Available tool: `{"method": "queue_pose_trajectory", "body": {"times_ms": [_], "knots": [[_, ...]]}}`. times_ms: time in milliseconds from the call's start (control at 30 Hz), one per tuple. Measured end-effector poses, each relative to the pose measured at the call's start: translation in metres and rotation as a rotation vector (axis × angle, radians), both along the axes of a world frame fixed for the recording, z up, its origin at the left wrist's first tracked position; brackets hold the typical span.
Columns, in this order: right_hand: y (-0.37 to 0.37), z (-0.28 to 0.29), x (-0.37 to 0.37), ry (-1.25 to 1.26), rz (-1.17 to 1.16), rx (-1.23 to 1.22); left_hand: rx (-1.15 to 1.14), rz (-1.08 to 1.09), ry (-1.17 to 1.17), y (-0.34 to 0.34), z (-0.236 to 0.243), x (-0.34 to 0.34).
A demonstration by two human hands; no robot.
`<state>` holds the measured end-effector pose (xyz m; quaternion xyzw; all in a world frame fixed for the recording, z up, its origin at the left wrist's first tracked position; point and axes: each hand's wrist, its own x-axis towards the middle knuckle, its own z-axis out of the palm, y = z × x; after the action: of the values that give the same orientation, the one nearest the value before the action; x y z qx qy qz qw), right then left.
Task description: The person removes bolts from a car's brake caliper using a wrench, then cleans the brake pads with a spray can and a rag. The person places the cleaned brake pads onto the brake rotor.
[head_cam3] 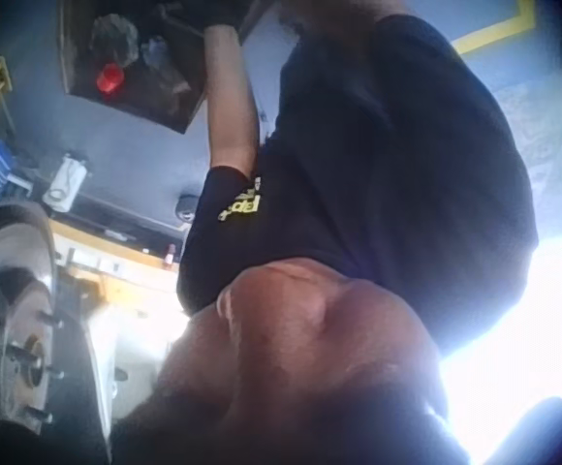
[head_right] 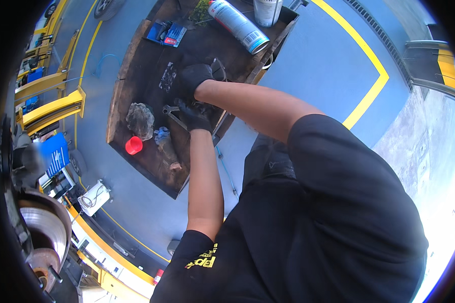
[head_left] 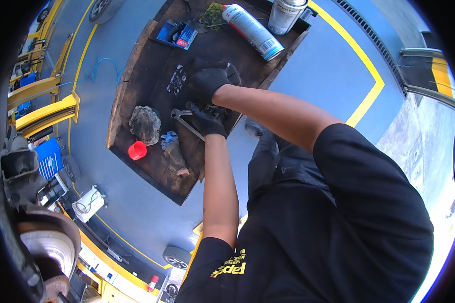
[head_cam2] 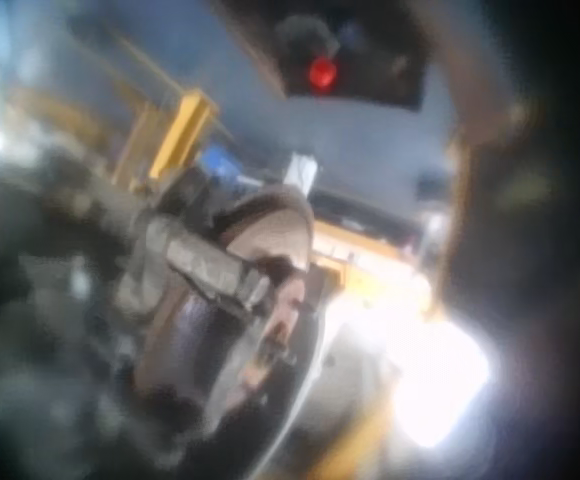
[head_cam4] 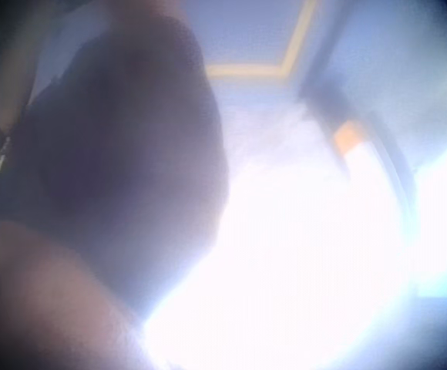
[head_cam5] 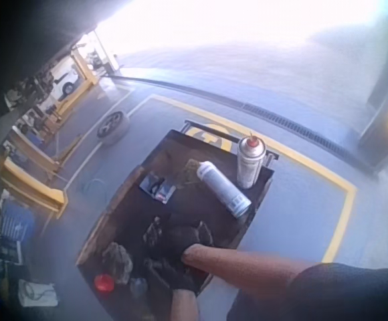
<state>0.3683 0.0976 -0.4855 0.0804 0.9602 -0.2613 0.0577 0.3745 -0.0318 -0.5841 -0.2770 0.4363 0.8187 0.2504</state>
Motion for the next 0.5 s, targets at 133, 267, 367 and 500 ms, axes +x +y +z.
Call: {"method": "queue_pose_trajectory", "body": {"times_ms": [133,267,367,500], "knots": [[0.000,-0.016,0.005,0.158,-0.071,-0.122,0.082,-0.106,0.279,0.005,0.002,0.004],[0.005,-0.028,0.007,0.078,-0.002,-0.131,-0.338,-0.096,0.067,0.013,0.017,0.008],[0.018,-0.022,0.001,0.127,0.045,-0.206,-0.278,-0.095,0.361,0.019,0.024,0.007],[0.039,-0.007,0.003,-0.085,0.152,-0.100,-0.175,-0.035,0.143,0.022,0.022,0.007]]}}
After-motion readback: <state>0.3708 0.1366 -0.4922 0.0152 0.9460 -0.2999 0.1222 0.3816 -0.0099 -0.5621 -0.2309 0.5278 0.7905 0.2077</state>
